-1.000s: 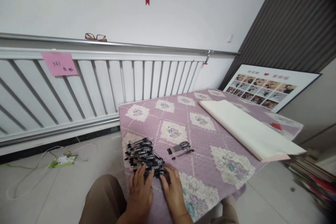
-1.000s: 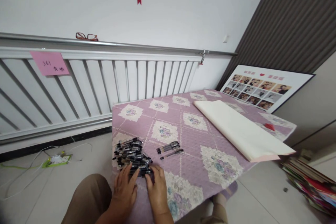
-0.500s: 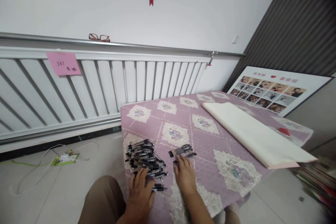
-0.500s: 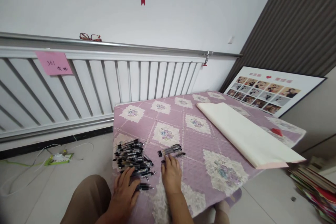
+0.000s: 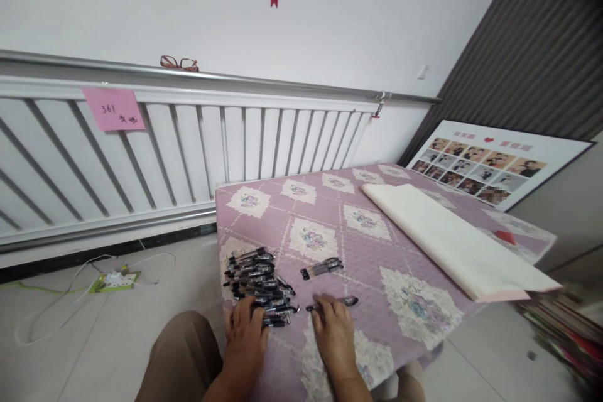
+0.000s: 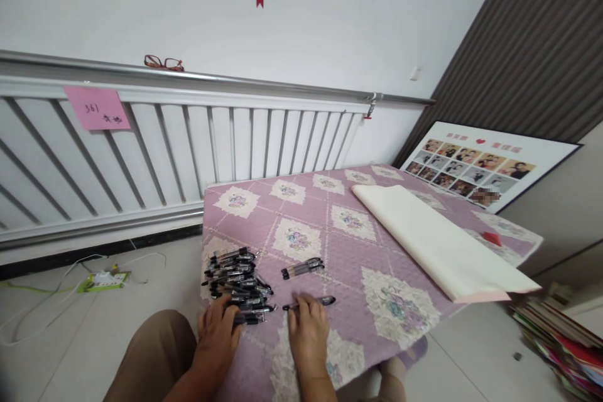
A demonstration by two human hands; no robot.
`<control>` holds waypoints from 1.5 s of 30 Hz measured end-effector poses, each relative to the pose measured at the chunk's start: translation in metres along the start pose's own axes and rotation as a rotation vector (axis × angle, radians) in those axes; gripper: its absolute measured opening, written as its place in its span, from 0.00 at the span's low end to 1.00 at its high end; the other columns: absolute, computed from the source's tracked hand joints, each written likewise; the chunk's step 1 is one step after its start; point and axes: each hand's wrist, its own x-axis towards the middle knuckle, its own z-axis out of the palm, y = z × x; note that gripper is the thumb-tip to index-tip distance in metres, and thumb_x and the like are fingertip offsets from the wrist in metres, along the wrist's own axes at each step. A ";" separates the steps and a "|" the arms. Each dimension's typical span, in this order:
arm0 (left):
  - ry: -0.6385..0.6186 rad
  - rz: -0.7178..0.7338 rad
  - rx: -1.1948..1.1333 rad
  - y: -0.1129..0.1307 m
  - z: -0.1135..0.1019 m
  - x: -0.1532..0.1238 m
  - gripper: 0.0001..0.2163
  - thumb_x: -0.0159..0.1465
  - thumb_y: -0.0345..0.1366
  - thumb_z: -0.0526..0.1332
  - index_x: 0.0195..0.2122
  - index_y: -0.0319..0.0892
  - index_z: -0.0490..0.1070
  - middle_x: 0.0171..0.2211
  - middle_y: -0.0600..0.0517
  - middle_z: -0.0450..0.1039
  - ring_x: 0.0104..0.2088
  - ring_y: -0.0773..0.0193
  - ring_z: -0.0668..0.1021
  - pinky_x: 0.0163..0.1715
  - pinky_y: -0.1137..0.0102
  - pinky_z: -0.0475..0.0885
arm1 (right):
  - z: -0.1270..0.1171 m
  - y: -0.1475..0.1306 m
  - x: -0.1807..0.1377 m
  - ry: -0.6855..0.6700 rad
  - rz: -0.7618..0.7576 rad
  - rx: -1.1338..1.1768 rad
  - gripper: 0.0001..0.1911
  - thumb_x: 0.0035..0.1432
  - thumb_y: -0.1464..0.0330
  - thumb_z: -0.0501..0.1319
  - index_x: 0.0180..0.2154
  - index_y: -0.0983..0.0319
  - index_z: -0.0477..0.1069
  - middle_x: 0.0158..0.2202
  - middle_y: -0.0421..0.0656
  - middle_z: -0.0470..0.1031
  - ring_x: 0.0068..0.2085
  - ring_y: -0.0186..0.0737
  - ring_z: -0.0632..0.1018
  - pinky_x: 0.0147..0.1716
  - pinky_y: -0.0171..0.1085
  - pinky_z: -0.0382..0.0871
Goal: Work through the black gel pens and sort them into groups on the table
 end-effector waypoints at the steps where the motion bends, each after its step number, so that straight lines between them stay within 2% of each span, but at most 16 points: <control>1: 0.004 -0.005 0.005 -0.001 0.001 0.000 0.15 0.59 0.28 0.56 0.45 0.47 0.72 0.56 0.47 0.64 0.58 0.52 0.64 0.59 0.51 0.54 | 0.000 0.000 -0.001 0.014 0.001 -0.003 0.14 0.58 0.66 0.57 0.46 0.60 0.72 0.42 0.48 0.73 0.45 0.48 0.71 0.48 0.47 0.64; 5: 0.034 0.012 -0.004 -0.002 0.004 -0.001 0.16 0.58 0.28 0.57 0.47 0.47 0.71 0.57 0.47 0.63 0.59 0.52 0.63 0.59 0.52 0.54 | 0.002 -0.001 -0.004 0.058 0.013 -0.082 0.17 0.59 0.64 0.55 0.49 0.60 0.71 0.49 0.50 0.73 0.53 0.52 0.68 0.50 0.50 0.61; 7: 0.047 0.038 -0.025 -0.002 0.003 -0.002 0.17 0.57 0.28 0.58 0.47 0.48 0.71 0.58 0.48 0.62 0.60 0.52 0.62 0.59 0.52 0.54 | 0.004 -0.002 -0.005 0.036 0.019 -0.123 0.16 0.59 0.64 0.56 0.48 0.59 0.72 0.49 0.49 0.74 0.54 0.53 0.67 0.50 0.50 0.60; 13: 0.106 0.109 -0.022 -0.002 0.002 -0.006 0.19 0.57 0.28 0.58 0.49 0.49 0.71 0.60 0.48 0.60 0.60 0.52 0.62 0.59 0.52 0.53 | -0.001 -0.004 -0.010 -0.002 0.064 -0.142 0.10 0.58 0.63 0.57 0.40 0.55 0.75 0.40 0.45 0.76 0.45 0.49 0.72 0.46 0.47 0.59; 18: 0.195 0.236 0.026 -0.002 0.001 -0.010 0.22 0.56 0.27 0.58 0.52 0.49 0.69 0.60 0.48 0.60 0.59 0.51 0.63 0.59 0.53 0.56 | -0.008 -0.009 -0.017 0.019 0.082 -0.118 0.12 0.60 0.59 0.55 0.36 0.56 0.74 0.37 0.45 0.77 0.42 0.48 0.74 0.48 0.50 0.56; 24: 0.261 0.502 0.046 -0.002 -0.007 -0.015 0.20 0.58 0.32 0.59 0.53 0.50 0.68 0.58 0.49 0.64 0.58 0.52 0.63 0.59 0.56 0.52 | -0.018 -0.027 -0.031 -0.072 -0.108 -0.037 0.05 0.60 0.64 0.57 0.37 0.54 0.71 0.37 0.40 0.78 0.42 0.45 0.75 0.53 0.50 0.53; 28: 0.295 0.580 -0.003 0.003 -0.013 -0.013 0.16 0.60 0.36 0.60 0.50 0.49 0.69 0.53 0.51 0.70 0.55 0.55 0.66 0.58 0.58 0.51 | -0.020 -0.044 -0.039 -0.122 -0.219 -0.010 0.05 0.57 0.68 0.61 0.37 0.53 0.70 0.37 0.37 0.78 0.44 0.44 0.76 0.54 0.50 0.54; 35: 0.102 0.567 -0.061 0.010 -0.021 -0.012 0.04 0.62 0.33 0.59 0.37 0.49 0.70 0.37 0.58 0.74 0.44 0.62 0.71 0.51 0.62 0.54 | -0.018 -0.064 -0.046 -0.174 -0.322 0.050 0.08 0.56 0.69 0.63 0.39 0.52 0.71 0.38 0.36 0.78 0.45 0.42 0.77 0.56 0.48 0.58; 38: 0.082 0.545 -0.114 0.007 -0.016 -0.012 0.04 0.63 0.32 0.57 0.33 0.48 0.70 0.35 0.58 0.73 0.41 0.62 0.71 0.48 0.63 0.57 | -0.016 -0.062 -0.048 -0.144 -0.304 0.064 0.08 0.56 0.68 0.62 0.39 0.51 0.71 0.40 0.37 0.78 0.46 0.43 0.76 0.55 0.49 0.59; 42: 0.176 0.424 -0.229 -0.001 -0.007 -0.012 0.10 0.66 0.31 0.51 0.34 0.46 0.71 0.35 0.54 0.73 0.41 0.61 0.71 0.46 0.63 0.59 | -0.014 -0.053 -0.050 0.029 -0.137 0.095 0.15 0.59 0.63 0.59 0.49 0.54 0.68 0.50 0.45 0.73 0.51 0.49 0.73 0.51 0.51 0.64; 45: 0.185 0.368 -0.268 -0.005 -0.005 -0.011 0.12 0.67 0.31 0.48 0.34 0.46 0.71 0.35 0.53 0.73 0.40 0.60 0.71 0.45 0.62 0.60 | -0.014 -0.047 -0.048 0.135 0.036 0.129 0.19 0.62 0.60 0.55 0.53 0.58 0.63 0.53 0.51 0.69 0.54 0.51 0.70 0.51 0.52 0.64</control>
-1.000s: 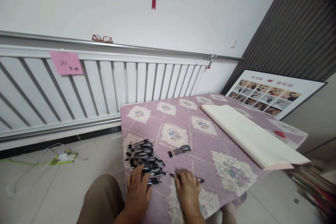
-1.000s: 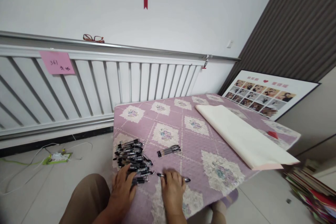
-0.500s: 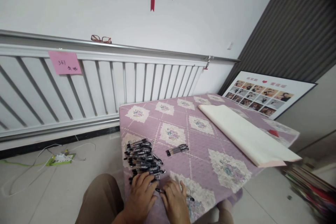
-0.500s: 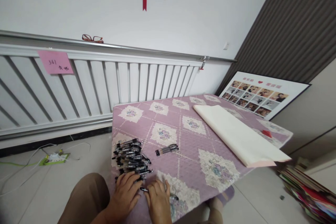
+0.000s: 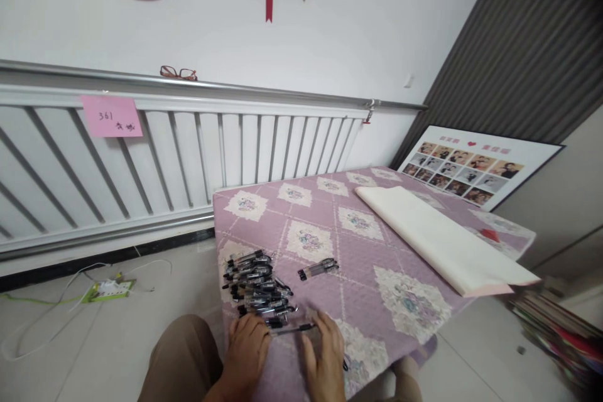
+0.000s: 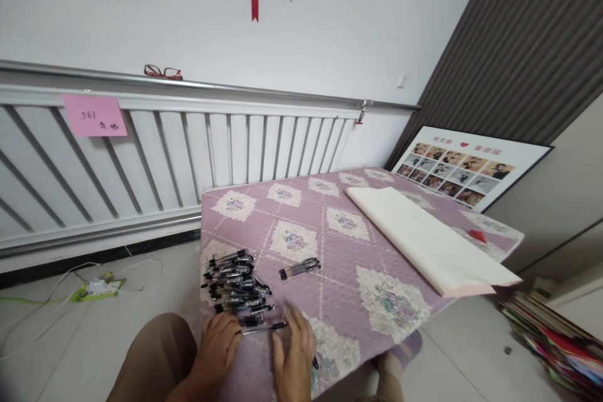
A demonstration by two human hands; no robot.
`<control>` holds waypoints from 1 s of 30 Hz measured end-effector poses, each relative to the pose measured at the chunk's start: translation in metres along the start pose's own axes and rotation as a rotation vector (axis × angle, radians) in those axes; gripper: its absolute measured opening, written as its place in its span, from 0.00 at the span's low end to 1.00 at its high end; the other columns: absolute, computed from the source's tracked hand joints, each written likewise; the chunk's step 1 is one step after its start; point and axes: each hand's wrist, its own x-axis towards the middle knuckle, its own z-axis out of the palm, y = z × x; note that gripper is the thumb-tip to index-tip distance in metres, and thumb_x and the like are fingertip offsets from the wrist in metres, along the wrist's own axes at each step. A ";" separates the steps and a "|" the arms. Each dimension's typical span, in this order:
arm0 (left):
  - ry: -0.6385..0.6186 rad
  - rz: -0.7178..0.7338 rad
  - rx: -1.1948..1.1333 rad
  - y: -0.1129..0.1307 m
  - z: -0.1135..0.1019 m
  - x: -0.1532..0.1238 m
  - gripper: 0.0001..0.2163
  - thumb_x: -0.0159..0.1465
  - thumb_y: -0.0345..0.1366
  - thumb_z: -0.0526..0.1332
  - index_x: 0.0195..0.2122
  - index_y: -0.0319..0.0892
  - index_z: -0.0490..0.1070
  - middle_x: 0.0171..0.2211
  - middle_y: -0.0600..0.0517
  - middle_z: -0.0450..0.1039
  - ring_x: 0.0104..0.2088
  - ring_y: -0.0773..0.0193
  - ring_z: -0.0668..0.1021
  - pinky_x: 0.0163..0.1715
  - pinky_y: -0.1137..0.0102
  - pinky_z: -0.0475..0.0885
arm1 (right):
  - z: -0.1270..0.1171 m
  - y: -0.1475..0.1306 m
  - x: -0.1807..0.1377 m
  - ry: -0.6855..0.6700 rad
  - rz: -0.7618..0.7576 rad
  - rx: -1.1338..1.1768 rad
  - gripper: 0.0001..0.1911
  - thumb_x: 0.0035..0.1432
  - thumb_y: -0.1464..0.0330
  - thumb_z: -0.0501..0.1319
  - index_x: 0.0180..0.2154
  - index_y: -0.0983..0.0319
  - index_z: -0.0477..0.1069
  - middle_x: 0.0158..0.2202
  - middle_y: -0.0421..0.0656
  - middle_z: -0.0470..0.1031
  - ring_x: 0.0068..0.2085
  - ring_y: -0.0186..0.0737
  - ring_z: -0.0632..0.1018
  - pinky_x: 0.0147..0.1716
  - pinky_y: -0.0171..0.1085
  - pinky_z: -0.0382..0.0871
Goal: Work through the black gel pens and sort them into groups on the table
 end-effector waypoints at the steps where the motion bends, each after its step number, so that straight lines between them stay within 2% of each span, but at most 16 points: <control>1: -0.011 -0.003 -0.003 -0.001 0.000 0.000 0.13 0.67 0.32 0.48 0.34 0.46 0.72 0.35 0.52 0.73 0.40 0.60 0.72 0.45 0.63 0.60 | -0.001 0.002 0.001 0.020 0.031 0.000 0.20 0.62 0.59 0.54 0.53 0.59 0.63 0.53 0.51 0.69 0.54 0.51 0.69 0.51 0.52 0.64; 7: -0.066 -0.031 -0.009 -0.003 -0.003 0.001 0.11 0.67 0.32 0.50 0.34 0.46 0.71 0.35 0.53 0.73 0.40 0.60 0.72 0.45 0.63 0.61 | -0.014 0.034 -0.001 0.026 0.074 -0.110 0.21 0.63 0.55 0.51 0.51 0.60 0.66 0.51 0.52 0.71 0.51 0.52 0.71 0.49 0.51 0.65; 10: -0.072 -0.035 -0.014 -0.002 -0.005 0.002 0.12 0.67 0.32 0.48 0.34 0.45 0.71 0.36 0.52 0.72 0.41 0.60 0.72 0.45 0.62 0.62 | -0.022 0.059 -0.013 -0.011 0.089 -0.239 0.22 0.60 0.51 0.52 0.47 0.58 0.70 0.45 0.50 0.75 0.45 0.53 0.75 0.41 0.48 0.67; 13: -0.043 -0.054 -0.025 -0.002 -0.007 0.002 0.12 0.68 0.33 0.47 0.35 0.45 0.70 0.36 0.51 0.72 0.41 0.59 0.72 0.44 0.62 0.63 | -0.027 0.071 -0.022 -0.111 0.080 -0.341 0.17 0.58 0.51 0.54 0.40 0.52 0.74 0.38 0.46 0.78 0.37 0.50 0.76 0.33 0.44 0.65; 16: -0.002 -0.115 -0.064 -0.003 -0.007 0.001 0.13 0.69 0.33 0.46 0.35 0.44 0.70 0.37 0.50 0.72 0.41 0.59 0.72 0.45 0.61 0.64 | -0.024 0.057 -0.019 -0.210 0.049 -0.320 0.11 0.58 0.57 0.57 0.40 0.51 0.75 0.37 0.43 0.78 0.36 0.46 0.76 0.34 0.42 0.63; 19: 0.017 -0.145 -0.109 -0.005 -0.007 0.001 0.13 0.69 0.35 0.46 0.36 0.44 0.70 0.37 0.49 0.73 0.41 0.59 0.72 0.46 0.59 0.65 | -0.015 0.024 -0.002 -0.278 0.023 -0.240 0.07 0.58 0.64 0.60 0.39 0.52 0.74 0.34 0.42 0.77 0.37 0.44 0.76 0.36 0.40 0.62; 24: 0.070 -0.169 -0.147 -0.008 -0.005 0.001 0.12 0.69 0.36 0.47 0.36 0.44 0.70 0.37 0.49 0.73 0.41 0.58 0.73 0.45 0.59 0.67 | 0.005 -0.029 0.030 -0.389 -0.032 -0.157 0.12 0.55 0.73 0.63 0.40 0.53 0.74 0.38 0.42 0.76 0.40 0.45 0.75 0.40 0.40 0.61; 27: 0.109 -0.178 -0.160 -0.008 -0.004 0.001 0.13 0.69 0.36 0.47 0.36 0.44 0.70 0.37 0.49 0.73 0.41 0.58 0.73 0.45 0.60 0.68 | 0.016 -0.039 0.039 -0.408 -0.044 -0.093 0.15 0.52 0.77 0.63 0.40 0.53 0.74 0.41 0.43 0.76 0.43 0.47 0.74 0.44 0.42 0.62; 30: 0.126 -0.176 -0.165 -0.008 -0.004 0.000 0.12 0.69 0.36 0.47 0.37 0.44 0.70 0.38 0.49 0.73 0.42 0.58 0.73 0.45 0.59 0.67 | 0.023 -0.033 0.037 -0.366 -0.005 -0.008 0.18 0.52 0.77 0.62 0.44 0.56 0.73 0.43 0.45 0.76 0.44 0.48 0.74 0.45 0.45 0.64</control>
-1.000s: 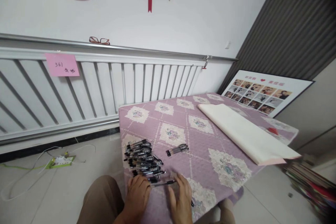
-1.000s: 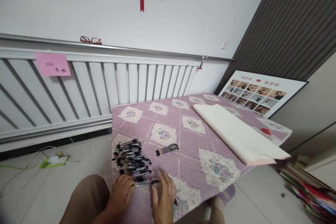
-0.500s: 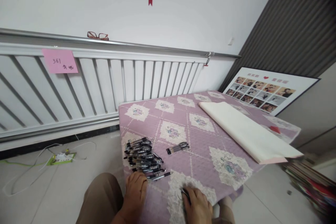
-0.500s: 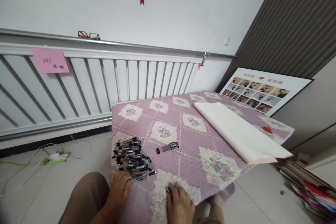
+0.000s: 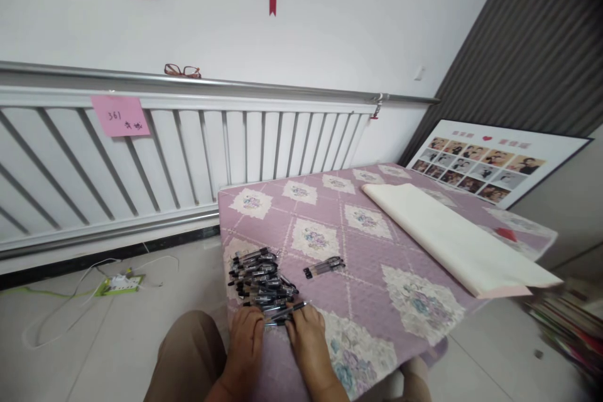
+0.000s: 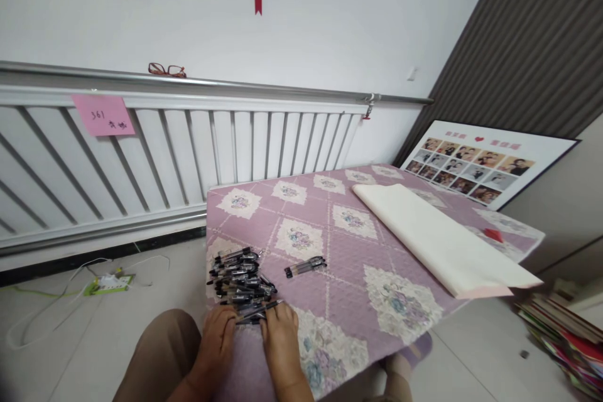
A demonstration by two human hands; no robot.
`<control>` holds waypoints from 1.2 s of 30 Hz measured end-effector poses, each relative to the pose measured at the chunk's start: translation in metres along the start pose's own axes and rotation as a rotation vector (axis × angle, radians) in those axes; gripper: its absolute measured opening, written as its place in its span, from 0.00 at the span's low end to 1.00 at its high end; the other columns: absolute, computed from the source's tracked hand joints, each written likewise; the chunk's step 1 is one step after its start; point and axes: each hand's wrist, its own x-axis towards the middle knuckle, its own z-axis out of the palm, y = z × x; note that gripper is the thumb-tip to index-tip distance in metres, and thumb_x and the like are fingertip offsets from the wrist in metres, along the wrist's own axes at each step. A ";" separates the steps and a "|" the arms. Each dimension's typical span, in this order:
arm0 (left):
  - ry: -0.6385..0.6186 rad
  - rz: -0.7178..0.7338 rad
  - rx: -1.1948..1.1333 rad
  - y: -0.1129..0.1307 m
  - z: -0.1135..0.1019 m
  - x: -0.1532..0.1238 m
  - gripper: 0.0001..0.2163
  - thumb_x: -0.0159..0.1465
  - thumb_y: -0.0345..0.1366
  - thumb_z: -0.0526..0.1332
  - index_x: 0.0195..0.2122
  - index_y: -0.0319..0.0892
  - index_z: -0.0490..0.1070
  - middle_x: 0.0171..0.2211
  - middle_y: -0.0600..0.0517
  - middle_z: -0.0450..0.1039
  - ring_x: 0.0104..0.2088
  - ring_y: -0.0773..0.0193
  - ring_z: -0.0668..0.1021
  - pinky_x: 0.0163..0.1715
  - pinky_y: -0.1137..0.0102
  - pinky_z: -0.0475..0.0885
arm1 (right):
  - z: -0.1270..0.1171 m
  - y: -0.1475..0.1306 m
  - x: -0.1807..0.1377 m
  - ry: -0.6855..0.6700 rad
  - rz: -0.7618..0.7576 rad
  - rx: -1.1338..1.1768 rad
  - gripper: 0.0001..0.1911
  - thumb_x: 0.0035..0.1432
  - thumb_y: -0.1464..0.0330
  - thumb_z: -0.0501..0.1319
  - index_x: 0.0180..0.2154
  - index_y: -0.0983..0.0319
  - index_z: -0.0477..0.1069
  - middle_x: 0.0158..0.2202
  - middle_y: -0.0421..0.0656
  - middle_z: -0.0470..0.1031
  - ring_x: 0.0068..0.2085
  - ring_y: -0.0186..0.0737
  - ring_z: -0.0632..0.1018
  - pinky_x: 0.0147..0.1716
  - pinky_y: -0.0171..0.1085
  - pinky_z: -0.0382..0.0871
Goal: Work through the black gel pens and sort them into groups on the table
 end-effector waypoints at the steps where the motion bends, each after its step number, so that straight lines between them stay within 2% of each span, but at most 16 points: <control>1: -0.006 0.001 0.004 0.000 0.000 0.000 0.12 0.69 0.35 0.47 0.37 0.44 0.70 0.38 0.49 0.73 0.42 0.58 0.73 0.46 0.59 0.67 | 0.001 0.005 -0.002 0.023 0.017 0.046 0.16 0.53 0.76 0.61 0.44 0.57 0.73 0.43 0.46 0.76 0.44 0.49 0.74 0.45 0.45 0.65; 4: -0.041 0.012 0.039 0.000 0.000 0.000 0.12 0.69 0.34 0.47 0.37 0.44 0.70 0.38 0.50 0.73 0.42 0.58 0.72 0.46 0.59 0.65 | 0.002 0.019 -0.016 0.110 0.092 0.234 0.10 0.58 0.68 0.59 0.43 0.59 0.73 0.42 0.47 0.76 0.44 0.48 0.75 0.46 0.45 0.67; 7: -0.069 0.047 0.083 0.000 0.000 -0.001 0.11 0.69 0.34 0.47 0.37 0.45 0.70 0.38 0.50 0.73 0.43 0.58 0.72 0.46 0.59 0.64 | -0.003 0.029 -0.030 0.195 0.262 0.412 0.15 0.61 0.60 0.55 0.46 0.60 0.71 0.45 0.49 0.76 0.46 0.47 0.75 0.48 0.43 0.68; 10: -0.088 0.102 0.114 0.001 0.000 -0.001 0.11 0.68 0.34 0.47 0.37 0.45 0.70 0.38 0.50 0.72 0.42 0.58 0.72 0.46 0.59 0.63 | -0.012 0.029 -0.035 0.209 0.432 0.539 0.21 0.61 0.54 0.52 0.44 0.61 0.72 0.45 0.49 0.77 0.46 0.47 0.76 0.47 0.42 0.70; 13: -0.114 0.137 0.137 0.003 -0.001 -0.001 0.11 0.68 0.33 0.48 0.37 0.45 0.70 0.39 0.50 0.72 0.43 0.58 0.71 0.48 0.58 0.61 | -0.022 0.026 -0.032 0.194 0.487 0.621 0.23 0.59 0.51 0.52 0.41 0.61 0.73 0.41 0.48 0.78 0.43 0.46 0.77 0.45 0.40 0.71; 20: -0.134 0.219 0.186 0.010 -0.004 -0.002 0.11 0.68 0.33 0.47 0.37 0.45 0.69 0.37 0.50 0.72 0.42 0.58 0.71 0.47 0.60 0.59 | -0.030 0.025 -0.025 0.175 0.475 0.657 0.20 0.55 0.50 0.56 0.30 0.60 0.73 0.27 0.43 0.75 0.32 0.43 0.76 0.35 0.37 0.70; 25: -0.107 0.353 0.234 0.019 0.001 -0.004 0.10 0.69 0.36 0.49 0.42 0.46 0.70 0.33 0.53 0.73 0.36 0.60 0.73 0.46 0.60 0.59 | -0.029 0.023 -0.027 0.147 0.430 0.685 0.18 0.55 0.53 0.57 0.29 0.60 0.72 0.26 0.41 0.74 0.31 0.42 0.74 0.33 0.35 0.69; 29: -0.173 0.440 0.325 0.026 0.011 -0.008 0.10 0.69 0.38 0.50 0.46 0.47 0.69 0.33 0.53 0.74 0.34 0.61 0.74 0.43 0.62 0.62 | -0.026 0.018 -0.028 0.059 0.355 0.712 0.16 0.56 0.55 0.57 0.29 0.60 0.72 0.26 0.41 0.73 0.30 0.40 0.74 0.32 0.34 0.68; 33: -0.260 0.418 0.358 0.032 0.023 -0.011 0.09 0.68 0.37 0.52 0.44 0.46 0.70 0.33 0.53 0.74 0.33 0.61 0.75 0.35 0.67 0.65 | -0.025 0.017 -0.029 0.002 0.300 0.735 0.15 0.58 0.56 0.57 0.28 0.60 0.72 0.26 0.40 0.73 0.30 0.39 0.74 0.32 0.33 0.68; 36: -0.322 0.355 0.361 0.033 0.025 -0.010 0.10 0.68 0.36 0.52 0.45 0.46 0.70 0.34 0.52 0.74 0.32 0.62 0.75 0.32 0.69 0.67 | -0.026 0.019 -0.030 0.039 0.304 0.741 0.14 0.58 0.57 0.57 0.32 0.61 0.73 0.30 0.42 0.75 0.33 0.40 0.75 0.35 0.34 0.69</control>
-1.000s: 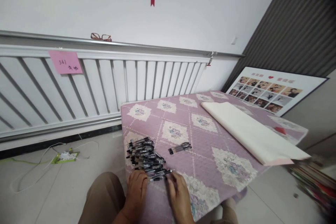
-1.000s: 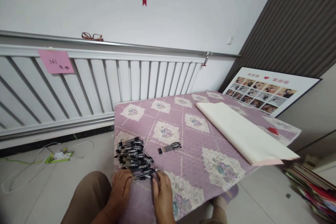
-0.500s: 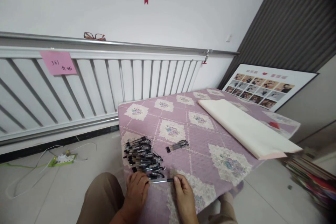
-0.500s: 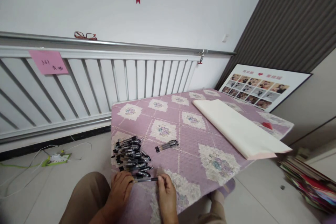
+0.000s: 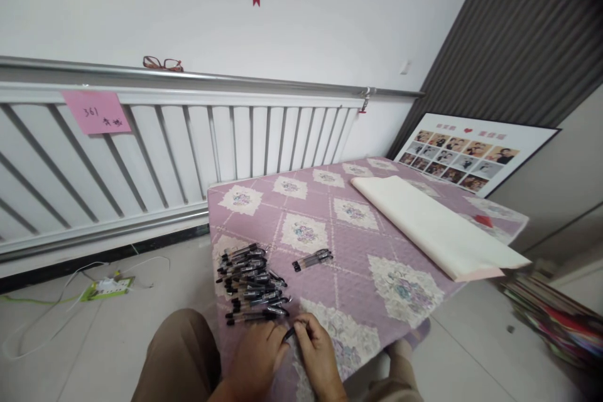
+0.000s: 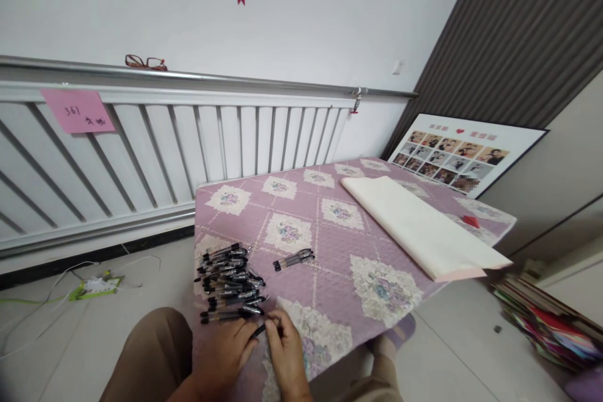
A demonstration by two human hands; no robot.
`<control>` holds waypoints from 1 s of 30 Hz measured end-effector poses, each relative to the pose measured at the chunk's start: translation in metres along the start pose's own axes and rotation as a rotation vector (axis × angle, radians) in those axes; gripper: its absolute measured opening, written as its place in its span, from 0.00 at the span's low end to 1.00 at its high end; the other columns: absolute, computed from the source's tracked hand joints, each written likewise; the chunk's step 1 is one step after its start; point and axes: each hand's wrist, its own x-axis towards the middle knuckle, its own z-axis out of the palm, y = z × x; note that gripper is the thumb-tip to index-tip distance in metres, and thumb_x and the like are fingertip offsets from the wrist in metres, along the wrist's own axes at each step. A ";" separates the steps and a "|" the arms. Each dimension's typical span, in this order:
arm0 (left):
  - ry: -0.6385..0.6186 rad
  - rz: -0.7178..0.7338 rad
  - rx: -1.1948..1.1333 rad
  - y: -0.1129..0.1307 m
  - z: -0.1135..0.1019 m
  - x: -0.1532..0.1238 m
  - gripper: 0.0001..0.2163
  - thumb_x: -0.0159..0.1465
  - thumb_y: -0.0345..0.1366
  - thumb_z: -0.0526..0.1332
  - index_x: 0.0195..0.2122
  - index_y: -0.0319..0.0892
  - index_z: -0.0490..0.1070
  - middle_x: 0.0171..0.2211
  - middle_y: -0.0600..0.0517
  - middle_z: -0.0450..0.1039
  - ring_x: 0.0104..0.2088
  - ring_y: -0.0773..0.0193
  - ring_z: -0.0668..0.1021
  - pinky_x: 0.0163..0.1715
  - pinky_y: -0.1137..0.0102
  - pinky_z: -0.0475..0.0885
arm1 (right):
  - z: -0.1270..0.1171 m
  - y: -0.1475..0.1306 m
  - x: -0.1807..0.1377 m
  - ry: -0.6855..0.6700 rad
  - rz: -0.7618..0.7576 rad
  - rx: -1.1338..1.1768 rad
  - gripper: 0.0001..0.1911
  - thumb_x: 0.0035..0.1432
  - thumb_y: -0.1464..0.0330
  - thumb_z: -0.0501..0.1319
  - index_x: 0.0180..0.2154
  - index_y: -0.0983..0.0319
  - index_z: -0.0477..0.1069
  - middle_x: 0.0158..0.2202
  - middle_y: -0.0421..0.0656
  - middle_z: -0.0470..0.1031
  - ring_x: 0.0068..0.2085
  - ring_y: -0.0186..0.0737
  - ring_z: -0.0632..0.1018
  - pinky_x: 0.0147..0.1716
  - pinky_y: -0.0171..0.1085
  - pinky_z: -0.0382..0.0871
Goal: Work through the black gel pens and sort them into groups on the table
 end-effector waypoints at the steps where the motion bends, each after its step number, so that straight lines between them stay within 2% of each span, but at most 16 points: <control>1: -0.014 -0.011 -0.007 -0.001 -0.001 0.000 0.10 0.68 0.36 0.52 0.46 0.47 0.70 0.35 0.52 0.74 0.32 0.62 0.75 0.32 0.70 0.67 | -0.001 0.000 0.000 0.030 -0.001 -0.003 0.15 0.58 0.57 0.57 0.35 0.61 0.73 0.32 0.43 0.76 0.35 0.41 0.76 0.36 0.35 0.70; 4: -0.008 -0.032 -0.024 -0.007 -0.004 -0.001 0.11 0.68 0.36 0.51 0.47 0.48 0.69 0.35 0.52 0.74 0.33 0.62 0.75 0.32 0.69 0.69 | -0.003 0.001 0.001 0.100 -0.007 -0.038 0.15 0.60 0.56 0.55 0.36 0.60 0.72 0.34 0.43 0.76 0.37 0.41 0.76 0.39 0.35 0.69; 7: 0.038 -0.047 -0.045 -0.010 -0.004 -0.003 0.12 0.68 0.36 0.50 0.47 0.48 0.69 0.35 0.52 0.74 0.32 0.62 0.75 0.32 0.69 0.69 | -0.001 0.001 0.003 0.073 -0.045 -0.099 0.17 0.61 0.56 0.54 0.26 0.60 0.68 0.27 0.40 0.72 0.32 0.39 0.73 0.34 0.34 0.68; 10: 0.043 -0.037 -0.049 -0.010 -0.003 -0.005 0.11 0.68 0.35 0.50 0.46 0.48 0.70 0.34 0.52 0.73 0.32 0.61 0.75 0.32 0.69 0.68 | 0.003 0.002 0.003 0.035 -0.080 -0.154 0.20 0.61 0.56 0.54 0.22 0.59 0.64 0.25 0.39 0.68 0.29 0.37 0.71 0.31 0.33 0.65; 18: 0.002 -0.001 -0.058 -0.010 -0.003 -0.003 0.11 0.68 0.35 0.49 0.45 0.47 0.70 0.34 0.51 0.74 0.31 0.62 0.75 0.30 0.69 0.68 | 0.006 0.003 0.003 0.024 -0.110 -0.178 0.21 0.62 0.56 0.55 0.21 0.59 0.63 0.24 0.38 0.66 0.28 0.37 0.70 0.30 0.33 0.64; 26: -0.010 0.010 -0.065 -0.010 -0.005 -0.005 0.13 0.68 0.35 0.50 0.48 0.47 0.70 0.36 0.50 0.75 0.34 0.61 0.75 0.33 0.68 0.70 | 0.004 -0.002 0.002 0.005 -0.111 -0.186 0.22 0.62 0.54 0.54 0.21 0.59 0.64 0.23 0.38 0.67 0.28 0.37 0.70 0.29 0.33 0.64; 30: -0.002 0.012 -0.051 -0.010 -0.004 -0.005 0.12 0.68 0.35 0.50 0.46 0.47 0.71 0.36 0.50 0.75 0.33 0.61 0.75 0.33 0.67 0.70 | 0.004 -0.001 0.002 0.015 -0.118 -0.191 0.23 0.61 0.53 0.55 0.19 0.59 0.63 0.22 0.38 0.65 0.27 0.36 0.69 0.28 0.33 0.64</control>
